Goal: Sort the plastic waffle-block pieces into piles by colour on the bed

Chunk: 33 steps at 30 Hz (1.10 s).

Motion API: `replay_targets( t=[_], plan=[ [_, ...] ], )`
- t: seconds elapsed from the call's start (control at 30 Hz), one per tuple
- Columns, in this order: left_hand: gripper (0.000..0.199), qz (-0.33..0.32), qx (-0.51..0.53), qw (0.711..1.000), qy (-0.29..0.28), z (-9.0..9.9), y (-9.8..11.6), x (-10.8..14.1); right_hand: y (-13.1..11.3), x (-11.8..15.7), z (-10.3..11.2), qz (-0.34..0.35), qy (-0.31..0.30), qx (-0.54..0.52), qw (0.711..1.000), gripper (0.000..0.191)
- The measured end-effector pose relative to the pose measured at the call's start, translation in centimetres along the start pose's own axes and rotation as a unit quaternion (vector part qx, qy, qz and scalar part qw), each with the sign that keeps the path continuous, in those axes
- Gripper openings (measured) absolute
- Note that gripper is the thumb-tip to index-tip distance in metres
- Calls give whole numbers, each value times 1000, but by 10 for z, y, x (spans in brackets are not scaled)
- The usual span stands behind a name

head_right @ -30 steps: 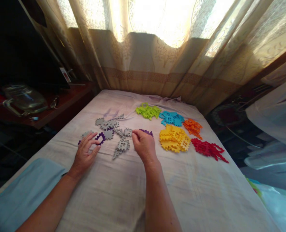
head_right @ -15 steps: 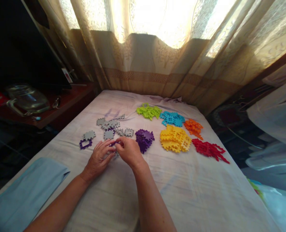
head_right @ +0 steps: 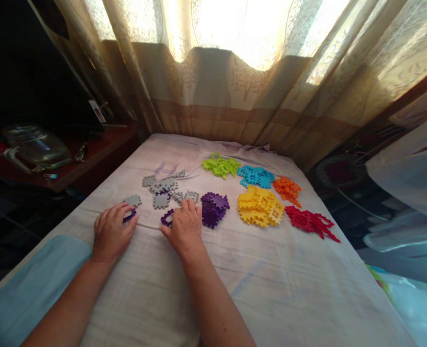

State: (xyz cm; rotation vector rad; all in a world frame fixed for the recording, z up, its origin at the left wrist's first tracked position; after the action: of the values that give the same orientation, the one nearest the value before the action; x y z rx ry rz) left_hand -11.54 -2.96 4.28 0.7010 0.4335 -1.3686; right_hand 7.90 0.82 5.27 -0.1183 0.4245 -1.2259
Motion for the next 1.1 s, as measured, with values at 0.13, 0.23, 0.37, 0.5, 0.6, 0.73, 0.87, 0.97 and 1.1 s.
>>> replay_targets(
  t=[0.13, 0.23, 0.37, 0.5, 0.6, 0.73, 0.87, 0.97, 1.1],
  plan=[
    [35, 54, -74, 994, -68, -7, -15, 4, -6, 1, -10, -4, -4, -14, 1000, 39],
    [36, 50, -73, 992, -86, -12, -14, 6, -3, -2, -3, -11, 5, -21, 1000, 40],
    [34, 29, -55, 995, -77, -14, -13, 6, 31, -5, 31, -81, 8, -26, 996, 45],
    [33, 27, -40, 997, -61, -13, -15, 6, 94, 5, 69, -181, -9, 19, 983, 42],
    [32, 39, -22, 998, -54, -14, -18, 6, 138, 19, 79, -241, -45, 43, 969, 39],
    [31, 57, 26, 997, -42, -15, -19, 7, 163, 28, 65, -262, -104, 71, 957, 42],
    [31, 70, 51, 996, -36, -16, -18, 7, 156, 27, 51, -261, -128, 76, 954, 52],
    [32, 60, 33, 997, -37, -14, -15, 7, 146, 23, 49, -254, -122, 56, 958, 49],
    [26, 51, -24, 997, -54, -13, -17, 8, 143, 19, 49, -250, -104, 16, 963, 54]
  ],
)
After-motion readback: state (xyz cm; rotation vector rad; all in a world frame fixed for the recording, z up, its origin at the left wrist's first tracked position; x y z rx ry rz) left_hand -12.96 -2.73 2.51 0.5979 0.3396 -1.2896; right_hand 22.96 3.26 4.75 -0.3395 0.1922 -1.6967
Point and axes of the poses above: each hand's wrist, its own x-axis away from the middle knuckle, its own z-axis out of the back of the hand, y = z × x, the point moved 8 cm from there along -x, towards the middle knuckle, and after that the axes turned 9 degrees about y, right-handed, at the moved point
